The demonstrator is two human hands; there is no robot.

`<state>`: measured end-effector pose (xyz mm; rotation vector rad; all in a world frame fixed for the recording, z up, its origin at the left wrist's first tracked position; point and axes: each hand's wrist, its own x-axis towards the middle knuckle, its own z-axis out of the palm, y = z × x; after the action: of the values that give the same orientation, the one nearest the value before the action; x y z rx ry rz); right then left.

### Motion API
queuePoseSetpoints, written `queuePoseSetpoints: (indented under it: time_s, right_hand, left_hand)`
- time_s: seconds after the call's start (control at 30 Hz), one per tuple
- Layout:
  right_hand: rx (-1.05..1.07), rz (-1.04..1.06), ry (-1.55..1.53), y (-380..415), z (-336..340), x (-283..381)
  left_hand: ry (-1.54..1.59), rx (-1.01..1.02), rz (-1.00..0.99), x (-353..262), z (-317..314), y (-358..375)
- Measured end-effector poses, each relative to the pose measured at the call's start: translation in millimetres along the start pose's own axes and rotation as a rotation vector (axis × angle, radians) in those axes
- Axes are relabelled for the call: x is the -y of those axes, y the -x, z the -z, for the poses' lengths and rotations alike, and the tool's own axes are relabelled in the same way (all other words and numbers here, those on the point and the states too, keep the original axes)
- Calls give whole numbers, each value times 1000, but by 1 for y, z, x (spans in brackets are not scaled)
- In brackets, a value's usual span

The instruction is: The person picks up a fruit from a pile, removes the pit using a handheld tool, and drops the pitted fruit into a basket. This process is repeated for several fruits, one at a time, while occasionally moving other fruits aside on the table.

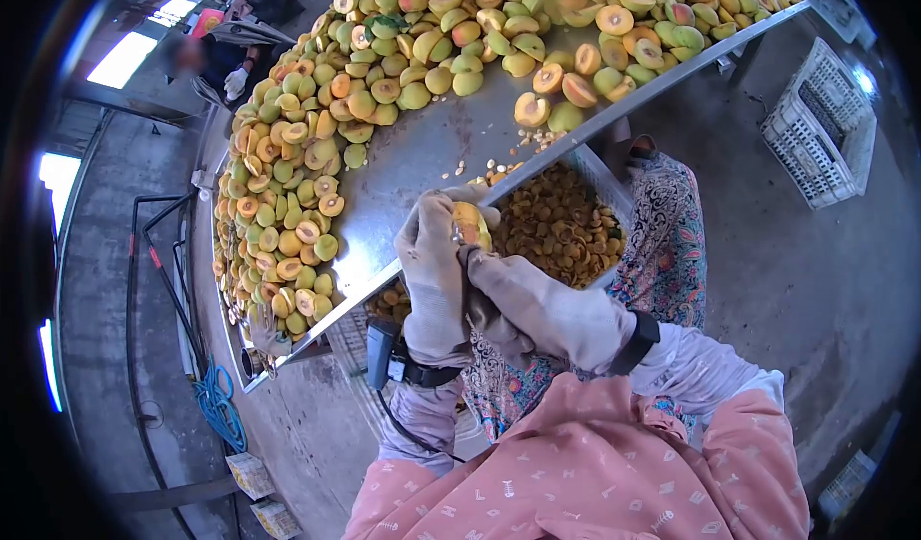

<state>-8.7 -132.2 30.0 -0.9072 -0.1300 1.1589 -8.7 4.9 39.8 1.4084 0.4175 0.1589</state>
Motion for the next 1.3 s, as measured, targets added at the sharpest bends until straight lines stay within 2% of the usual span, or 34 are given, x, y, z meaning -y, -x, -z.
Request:
queuePoseSetpoints:
  time_s: [0.03,0.07,0.13,0.2,0.23,0.3,0.37,0.4,0.47,0.53,0.6,0.67,0.7,0.87,0.97,1.03,1.07,1.13,1.17,1.2,1.27,1.3]
  right_hand:
    - [98,-65,-96,3,2,4]
    - [101,-67,-100,3,3,9]
    - [199,-295,-280,3,6,15]
    - [183,-297,-263,3,6,13]
    - [162,-257,-238,4,4,13]
    - [134,-218,-219,5,3,10]
    - [22,-94,78,1,5,4]
    - [17,-92,79,1,7,6]
    - [180,-285,-219,1,11,10]
    - [237,-315,-317,2,17,8]
    - [409,-317,-520,-6,26,-4]
    - [395,-294,-565,-7,27,-8]
    - [383,-274,-607,-8,27,-11]
    - [524,-278,-775,-27,35,-28]
    - [458,-284,-810,-33,38,-39]
    - [585,-282,-807,-38,41,-57]
    - [585,-287,-817,-37,40,-58]
    - [489,-175,-545,-31,36,-61]
    - [577,-229,-656,-36,45,-65]
    - [572,-213,-658,-35,49,-62]
    - [497,-193,-662,-31,57,-55]
    - [520,-226,-725,-33,60,-57]
  left_hand:
    - [-127,-5,-155,3,2,-1]
    - [-256,-8,-311,5,3,-1]
    - [-251,-1,-297,7,6,3]
    - [-196,55,-361,11,6,-1]
    - [-197,55,-360,7,5,-2]
    - [99,150,45,-1,3,-2]
    - [113,99,63,3,-1,-2]
    - [128,47,82,5,-2,-3]
    - [103,59,38,23,6,-10]
    - [7,212,-383,33,12,-17]
    - [42,256,-315,34,12,-20]
    - [116,355,-178,34,8,-22]
    - [321,300,-11,41,2,-17]
    - [269,199,138,36,2,-13]
    - [352,75,150,43,4,-3]
    - [317,-82,270,45,8,4]
    - [313,-89,278,54,20,3]
    - [275,-268,111,82,72,-1]
    - [210,-329,65,84,95,6]
    - [147,-374,20,84,120,14]
    - [-872,-450,-1,80,181,38]
    - [-878,-649,96,78,202,36]
